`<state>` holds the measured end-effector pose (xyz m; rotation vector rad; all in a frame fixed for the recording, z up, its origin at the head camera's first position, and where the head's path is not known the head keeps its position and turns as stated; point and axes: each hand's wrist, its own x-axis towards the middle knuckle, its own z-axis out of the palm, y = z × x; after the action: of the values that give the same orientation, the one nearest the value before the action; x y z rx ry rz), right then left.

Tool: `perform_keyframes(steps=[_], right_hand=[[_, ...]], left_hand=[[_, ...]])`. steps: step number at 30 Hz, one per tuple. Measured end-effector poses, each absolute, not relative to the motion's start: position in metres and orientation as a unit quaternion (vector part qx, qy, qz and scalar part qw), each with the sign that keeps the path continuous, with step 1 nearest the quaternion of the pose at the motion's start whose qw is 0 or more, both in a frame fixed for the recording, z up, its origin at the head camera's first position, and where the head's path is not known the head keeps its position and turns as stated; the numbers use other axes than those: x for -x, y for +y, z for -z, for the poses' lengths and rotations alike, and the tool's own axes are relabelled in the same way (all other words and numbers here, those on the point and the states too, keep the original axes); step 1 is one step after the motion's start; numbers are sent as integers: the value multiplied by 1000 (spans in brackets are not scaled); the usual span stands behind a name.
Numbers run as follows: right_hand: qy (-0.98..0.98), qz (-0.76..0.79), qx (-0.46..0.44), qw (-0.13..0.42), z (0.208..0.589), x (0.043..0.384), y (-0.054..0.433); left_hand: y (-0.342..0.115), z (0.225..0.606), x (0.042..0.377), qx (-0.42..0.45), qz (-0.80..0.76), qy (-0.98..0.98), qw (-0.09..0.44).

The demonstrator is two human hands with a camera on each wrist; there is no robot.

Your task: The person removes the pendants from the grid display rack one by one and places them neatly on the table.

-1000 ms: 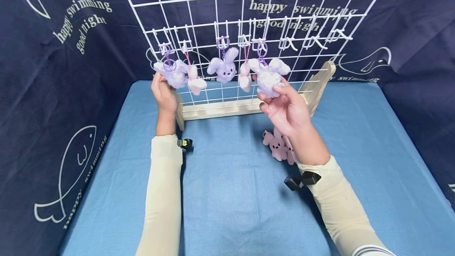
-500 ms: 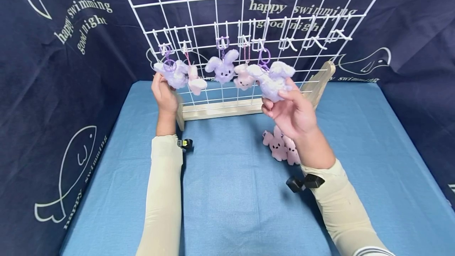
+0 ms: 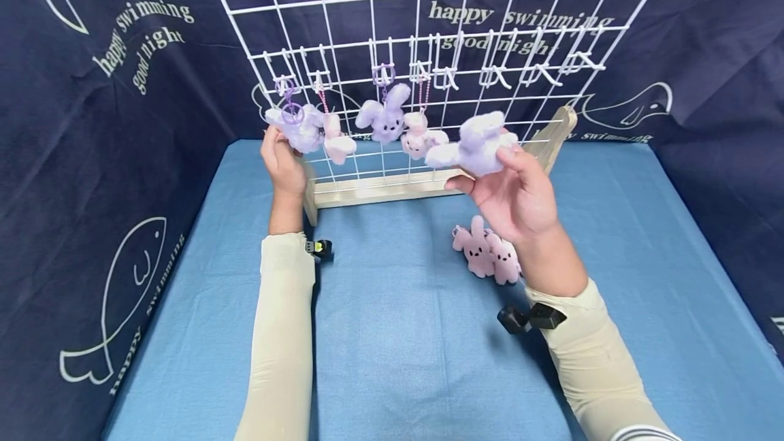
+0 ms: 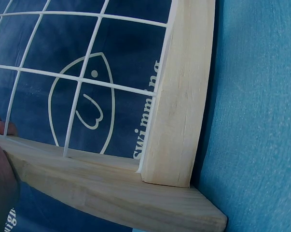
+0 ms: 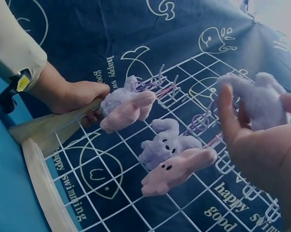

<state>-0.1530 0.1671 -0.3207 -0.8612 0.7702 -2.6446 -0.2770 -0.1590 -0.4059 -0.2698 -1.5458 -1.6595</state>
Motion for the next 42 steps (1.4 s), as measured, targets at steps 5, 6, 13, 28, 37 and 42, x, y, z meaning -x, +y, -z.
perform_keyframes(steps=[5, 6, 13, 28, 37, 42], right_hand=[[334, 893, 286, 100, 315, 146, 165], [357, 886, 281, 91, 313, 144, 165], [484, 841, 236, 51, 306, 132, 163], [538, 812, 219, 48, 308, 124, 161], [717, 657, 234, 17, 307, 124, 166], [749, 627, 216, 9, 307, 124, 168]], left_hand=[[-159, 406, 277, 102, 665, -615, 412], [-159, 407, 277, 101, 666, -614, 412], [-160, 406, 276, 102, 669, -611, 412], [-158, 402, 275, 121, 676, -605, 402], [-158, 403, 277, 119, 673, -605, 409], [-158, 404, 275, 114, 669, -613, 405]])
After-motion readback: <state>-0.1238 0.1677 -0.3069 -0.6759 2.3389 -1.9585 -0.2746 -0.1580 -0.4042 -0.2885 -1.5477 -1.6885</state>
